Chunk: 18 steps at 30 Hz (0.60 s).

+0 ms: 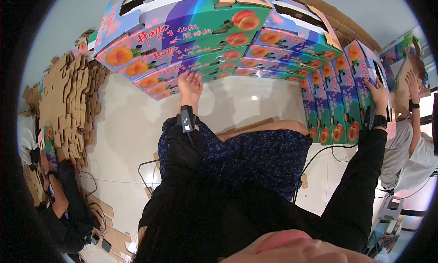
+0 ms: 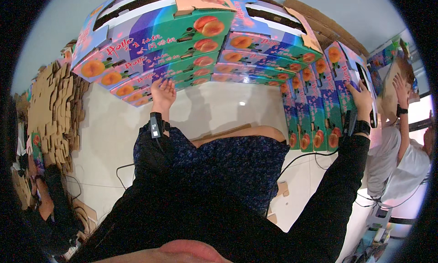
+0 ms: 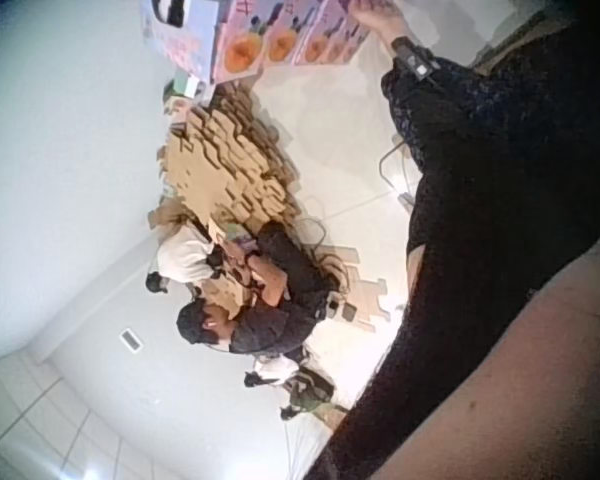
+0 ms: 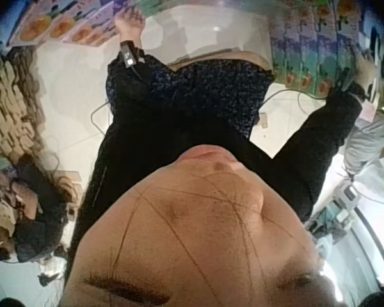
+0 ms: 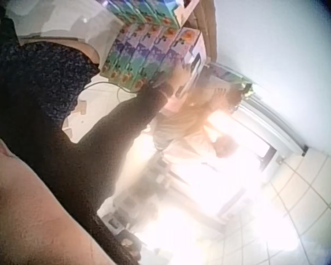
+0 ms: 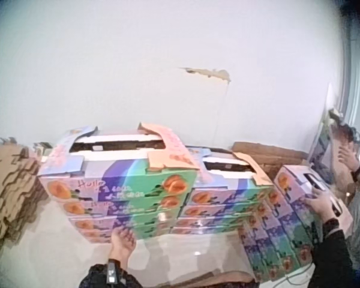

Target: The person is sitting on the floor folding and stacking cardboard fruit boxes.

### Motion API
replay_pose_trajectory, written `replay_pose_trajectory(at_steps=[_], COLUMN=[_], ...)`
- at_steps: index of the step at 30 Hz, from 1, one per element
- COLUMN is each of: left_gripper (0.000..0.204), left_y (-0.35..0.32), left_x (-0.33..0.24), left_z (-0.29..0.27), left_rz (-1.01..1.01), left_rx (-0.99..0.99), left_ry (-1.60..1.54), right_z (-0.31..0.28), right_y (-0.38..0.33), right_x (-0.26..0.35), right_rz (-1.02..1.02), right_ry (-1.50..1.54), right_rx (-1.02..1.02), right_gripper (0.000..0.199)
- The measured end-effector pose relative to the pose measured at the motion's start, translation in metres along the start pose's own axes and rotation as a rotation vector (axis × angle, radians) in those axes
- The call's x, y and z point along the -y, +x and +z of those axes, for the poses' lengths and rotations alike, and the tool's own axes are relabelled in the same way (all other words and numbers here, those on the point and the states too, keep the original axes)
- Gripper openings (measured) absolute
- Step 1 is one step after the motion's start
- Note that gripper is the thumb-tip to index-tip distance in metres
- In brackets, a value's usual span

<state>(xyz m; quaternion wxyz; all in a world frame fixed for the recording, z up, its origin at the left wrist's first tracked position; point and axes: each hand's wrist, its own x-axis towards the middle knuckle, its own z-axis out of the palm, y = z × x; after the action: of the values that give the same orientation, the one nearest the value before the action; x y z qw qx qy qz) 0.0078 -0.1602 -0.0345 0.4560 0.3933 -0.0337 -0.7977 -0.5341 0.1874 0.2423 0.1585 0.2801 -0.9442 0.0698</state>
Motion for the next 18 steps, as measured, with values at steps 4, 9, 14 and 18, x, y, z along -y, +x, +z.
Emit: replay_pose_trajectory(at_steps=[4,9,14,18], left_gripper=[0.039,0.039,0.038,0.038], left_y=[-0.003,-0.006,-0.005,-0.007], left_x=[-0.001,-0.002,-0.001,-0.001], left_z=[0.002,0.006,0.007,0.008], left_rz=[-0.011,-0.001,-0.005,-0.020], left_rx=[-0.007,-0.017,-0.010,-0.001], left_ry=[-0.007,-0.005,0.002,-0.010], right_z=[-0.005,-0.002,0.005,0.007], right_y=[-0.006,-0.003,0.005,0.006], right_x=[0.011,0.009,-0.002,-0.001], right_rz=[0.019,0.034,0.009,-0.014], right_ry=[-0.057,-0.054,-0.077,-0.086], right_rx=[0.017,0.016,-0.020,-0.051], right_gripper=[0.093,0.093,0.091,0.093])
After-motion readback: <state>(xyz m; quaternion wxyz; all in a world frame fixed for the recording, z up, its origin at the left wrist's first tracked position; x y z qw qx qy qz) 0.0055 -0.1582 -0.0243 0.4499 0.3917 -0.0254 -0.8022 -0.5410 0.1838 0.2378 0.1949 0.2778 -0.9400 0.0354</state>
